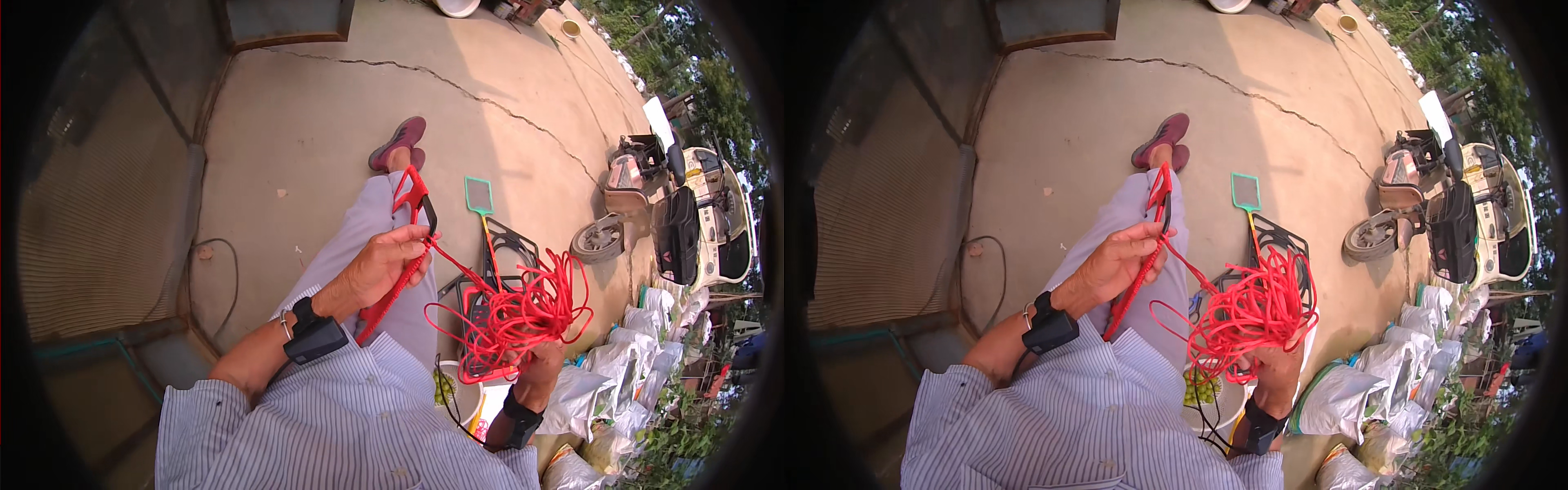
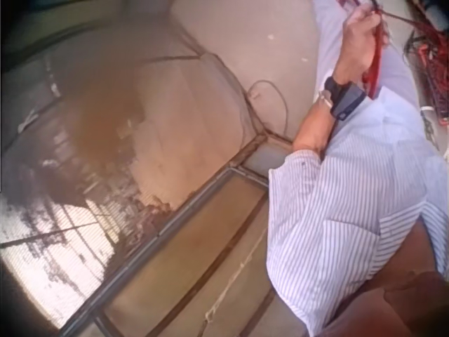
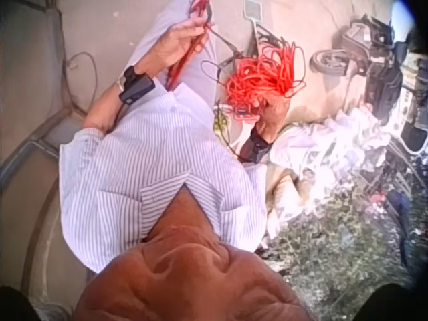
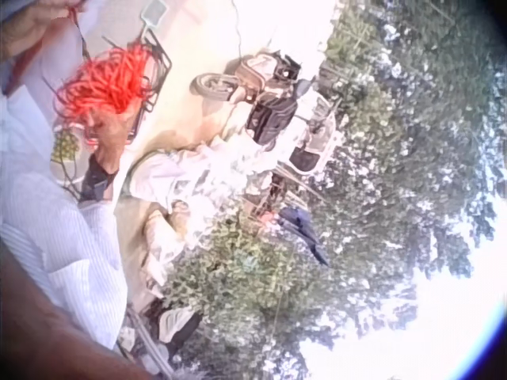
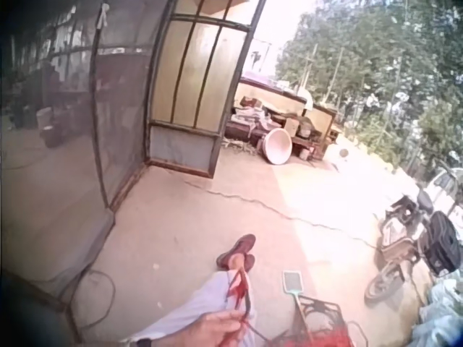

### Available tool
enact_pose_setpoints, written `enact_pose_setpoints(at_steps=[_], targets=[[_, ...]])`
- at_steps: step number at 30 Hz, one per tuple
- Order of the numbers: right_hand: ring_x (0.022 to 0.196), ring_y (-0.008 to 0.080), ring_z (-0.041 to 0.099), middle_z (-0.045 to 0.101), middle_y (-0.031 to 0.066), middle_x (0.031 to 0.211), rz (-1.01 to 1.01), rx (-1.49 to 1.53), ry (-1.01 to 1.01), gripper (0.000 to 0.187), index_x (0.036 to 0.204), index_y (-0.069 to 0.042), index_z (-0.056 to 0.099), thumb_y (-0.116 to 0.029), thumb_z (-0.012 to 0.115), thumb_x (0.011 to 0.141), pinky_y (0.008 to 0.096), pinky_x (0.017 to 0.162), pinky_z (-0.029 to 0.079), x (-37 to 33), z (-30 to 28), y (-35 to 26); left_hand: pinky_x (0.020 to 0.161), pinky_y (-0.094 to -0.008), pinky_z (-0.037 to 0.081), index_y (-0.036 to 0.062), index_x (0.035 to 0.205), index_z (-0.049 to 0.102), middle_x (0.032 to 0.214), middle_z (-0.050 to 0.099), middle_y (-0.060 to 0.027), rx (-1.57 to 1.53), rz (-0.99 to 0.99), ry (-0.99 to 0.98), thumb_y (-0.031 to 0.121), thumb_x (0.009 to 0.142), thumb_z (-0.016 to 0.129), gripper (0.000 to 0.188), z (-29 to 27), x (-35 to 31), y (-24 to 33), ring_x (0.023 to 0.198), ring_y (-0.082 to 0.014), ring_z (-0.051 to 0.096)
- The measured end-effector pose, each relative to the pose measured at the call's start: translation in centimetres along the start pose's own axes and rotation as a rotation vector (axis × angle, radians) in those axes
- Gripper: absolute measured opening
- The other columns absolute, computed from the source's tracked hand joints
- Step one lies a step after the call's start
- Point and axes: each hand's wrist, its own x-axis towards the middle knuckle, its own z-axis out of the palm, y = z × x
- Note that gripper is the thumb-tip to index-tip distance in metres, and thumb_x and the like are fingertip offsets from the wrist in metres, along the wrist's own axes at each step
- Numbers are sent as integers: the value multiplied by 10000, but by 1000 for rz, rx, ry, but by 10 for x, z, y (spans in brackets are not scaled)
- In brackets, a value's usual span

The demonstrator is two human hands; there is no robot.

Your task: Winding a long red rope around a red plastic frame.

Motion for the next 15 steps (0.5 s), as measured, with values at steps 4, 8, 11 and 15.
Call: enact_pose_setpoints(at_steps=[4, 8, 11, 15], targets=[[373, 79, 289, 357, 3, 508, 65, 138, 4, 180, 882, 45, 526, -73, 591, 763, 250, 330, 241, 1, 18, -3, 589, -279, 422, -2, 1253, 491, 756, 547, -36, 6, -36, -105, 167, 935, 530, 363, -1, 6, 2, 668, -126, 517], [441, 161, 478, 537, 63, 590, 130, -210, -250, 387, 979, 75, 580, -102, 734, 671, 306, 416, 365, 10, 57, 6, 555, -249, 391, -5, 1259, 481, 766, 555, -21, 1, -57, -97, 164, 924, 534, 379, -12, 10, -4, 647, -108, 513], [702, 191, 596, 613, 61, 724, -210, -439, -736, 269, 845, -38, 630, -198, 781, 691, 332, 633, 469, 28, 89, 27, 543, -239, 384, -5, 1254, 478, 751, 549, -23, 76, -19, -56, 188, 926, 529, 384, -1, 9, -7, 644, -100, 507], [698, 205, 597, 619, 59, 739, -254, -387, -873, 272, 785, -22, 591, -168, 782, 657, 355, 637, 458, 36, 95, 27, 504, -236, 372, 7, 1210, 489, 743, 556, -31, -72, -10, -202, 256, 919, 536, 385, -5, 12, -3, 631, -95, 499]])
